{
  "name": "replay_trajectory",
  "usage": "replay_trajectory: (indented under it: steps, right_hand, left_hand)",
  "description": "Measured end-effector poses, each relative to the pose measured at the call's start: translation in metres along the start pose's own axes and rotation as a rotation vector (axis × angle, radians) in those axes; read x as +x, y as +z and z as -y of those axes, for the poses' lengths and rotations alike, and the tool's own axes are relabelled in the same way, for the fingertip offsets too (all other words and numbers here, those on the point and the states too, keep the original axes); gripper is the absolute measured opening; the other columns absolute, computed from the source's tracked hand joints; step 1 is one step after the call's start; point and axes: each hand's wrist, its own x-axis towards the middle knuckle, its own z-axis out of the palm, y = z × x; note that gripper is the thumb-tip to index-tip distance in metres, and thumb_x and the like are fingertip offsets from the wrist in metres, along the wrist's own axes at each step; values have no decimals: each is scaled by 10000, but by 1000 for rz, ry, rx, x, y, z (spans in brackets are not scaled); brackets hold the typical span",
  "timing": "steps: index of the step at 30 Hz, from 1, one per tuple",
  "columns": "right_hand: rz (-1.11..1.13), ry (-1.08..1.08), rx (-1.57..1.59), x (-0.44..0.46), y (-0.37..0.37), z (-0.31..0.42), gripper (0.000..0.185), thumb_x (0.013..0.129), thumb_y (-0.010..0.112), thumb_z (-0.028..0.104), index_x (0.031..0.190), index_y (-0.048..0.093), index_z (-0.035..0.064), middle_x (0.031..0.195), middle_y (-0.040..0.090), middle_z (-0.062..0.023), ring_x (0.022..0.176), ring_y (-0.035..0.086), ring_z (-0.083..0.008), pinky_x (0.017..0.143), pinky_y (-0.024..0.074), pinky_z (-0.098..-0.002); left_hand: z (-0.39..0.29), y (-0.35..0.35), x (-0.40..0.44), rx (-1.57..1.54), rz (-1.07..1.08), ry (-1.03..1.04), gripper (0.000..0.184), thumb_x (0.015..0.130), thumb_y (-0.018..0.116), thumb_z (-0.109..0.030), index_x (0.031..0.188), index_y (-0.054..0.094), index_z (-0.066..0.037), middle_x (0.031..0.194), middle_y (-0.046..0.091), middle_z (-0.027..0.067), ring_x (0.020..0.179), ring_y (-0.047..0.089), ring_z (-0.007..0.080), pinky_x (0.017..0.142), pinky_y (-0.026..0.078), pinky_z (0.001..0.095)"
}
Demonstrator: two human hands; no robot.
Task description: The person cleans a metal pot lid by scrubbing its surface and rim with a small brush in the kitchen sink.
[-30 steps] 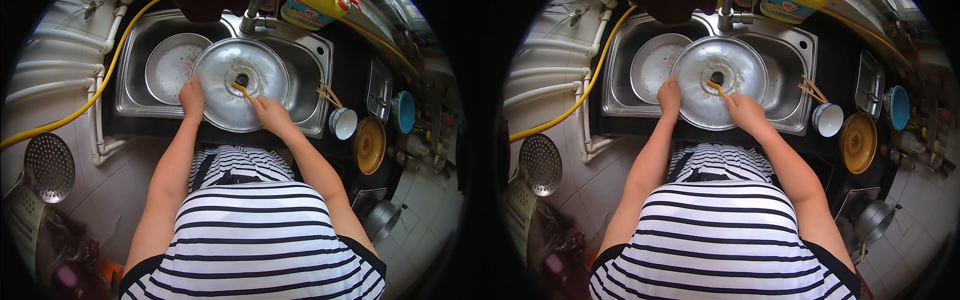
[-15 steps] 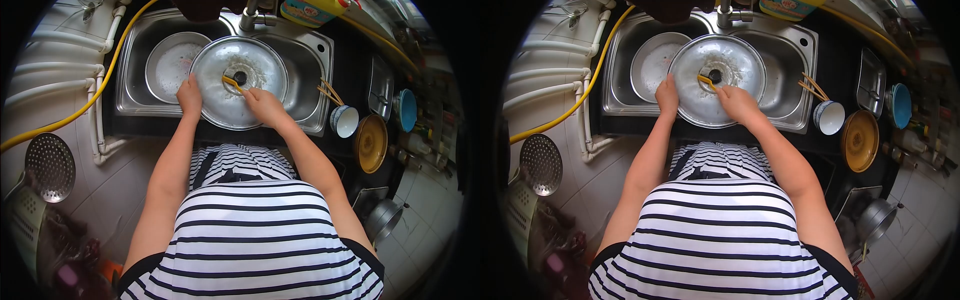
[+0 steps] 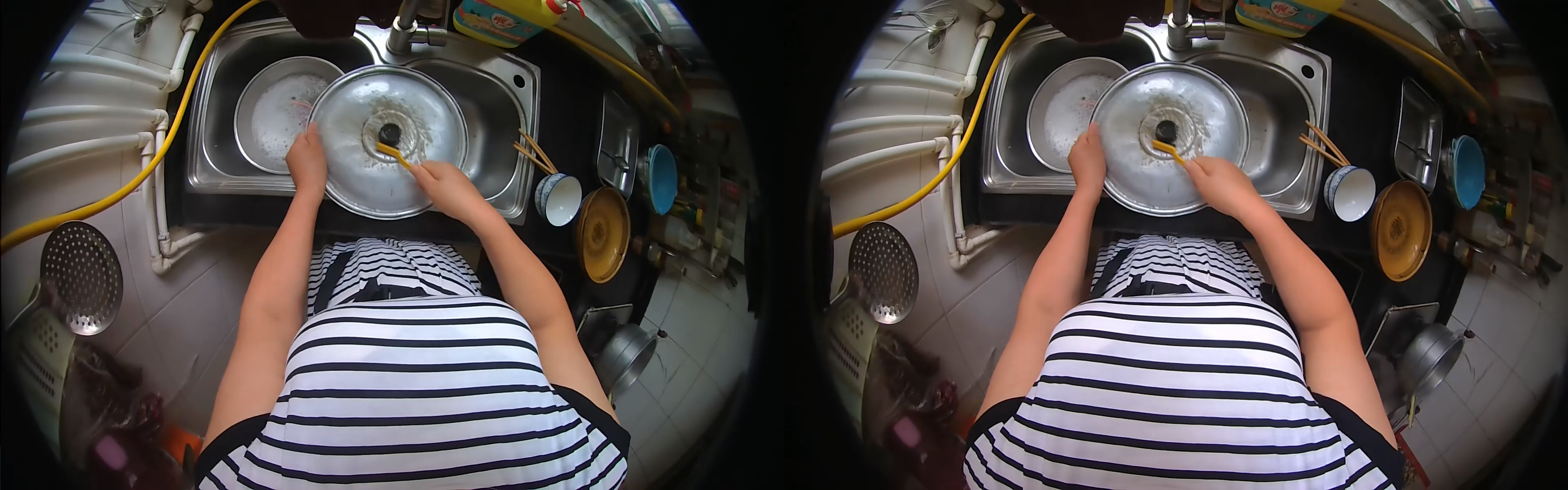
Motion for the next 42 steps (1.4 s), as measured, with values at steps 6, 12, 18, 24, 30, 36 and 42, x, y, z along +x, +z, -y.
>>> replay_trajectory:
  steps: [6,12,18,24,30,36,42]
  right_hand:
    - [-3,-15,21,5,10,-1,427,992,442,394,911,634,21,868,657,-208,832,618,-387,749,459,-459]
    - [71,-26,-126,-31,7,-4,424,1001,447,410,893,622,39,861,661,-181,817,620,-377,720,454,-459]
    - [133,13,-38,-56,-14,-40,366,1001,468,384,899,610,62,828,649,-167,802,626,-360,724,476,-429]
    - [142,-184,-228,-44,20,-16,357,992,472,417,902,615,103,819,659,-153,807,629,-383,730,485,-472]
    - [185,-102,-229,-62,-8,-47,362,995,468,409,912,633,97,824,662,-162,814,630,-380,729,486,-470]
    - [176,-153,-250,-45,14,-9,359,995,469,410,909,629,100,820,664,-154,813,629,-382,733,486,-468]
    - [242,-26,-262,-64,-17,-36,353,993,469,407,949,642,102,851,666,-168,836,637,-370,751,483,-470]
  left_hand:
    - [-13,1,-10,27,38,60,595,1014,415,-451,864,663,68,866,663,291,858,626,471,787,468,503]
    - [-7,4,-6,108,21,67,592,1010,413,-440,859,672,71,842,659,308,839,637,484,779,483,519]
    - [-4,3,-5,-21,33,65,607,1006,432,-463,848,673,71,828,655,304,823,626,476,772,472,501]
    - [-10,2,-11,28,18,132,604,1005,431,-467,856,675,66,853,655,305,835,623,482,781,469,509]
    - [-2,7,-7,30,22,109,597,1010,436,-458,831,665,63,817,655,289,795,624,464,748,469,492]
    - [0,5,-5,77,70,102,600,1010,400,-448,869,677,65,852,662,305,844,628,493,788,474,525]
    - [-5,2,-9,75,63,87,569,1008,419,-432,874,682,54,853,664,298,845,628,485,784,478,512]
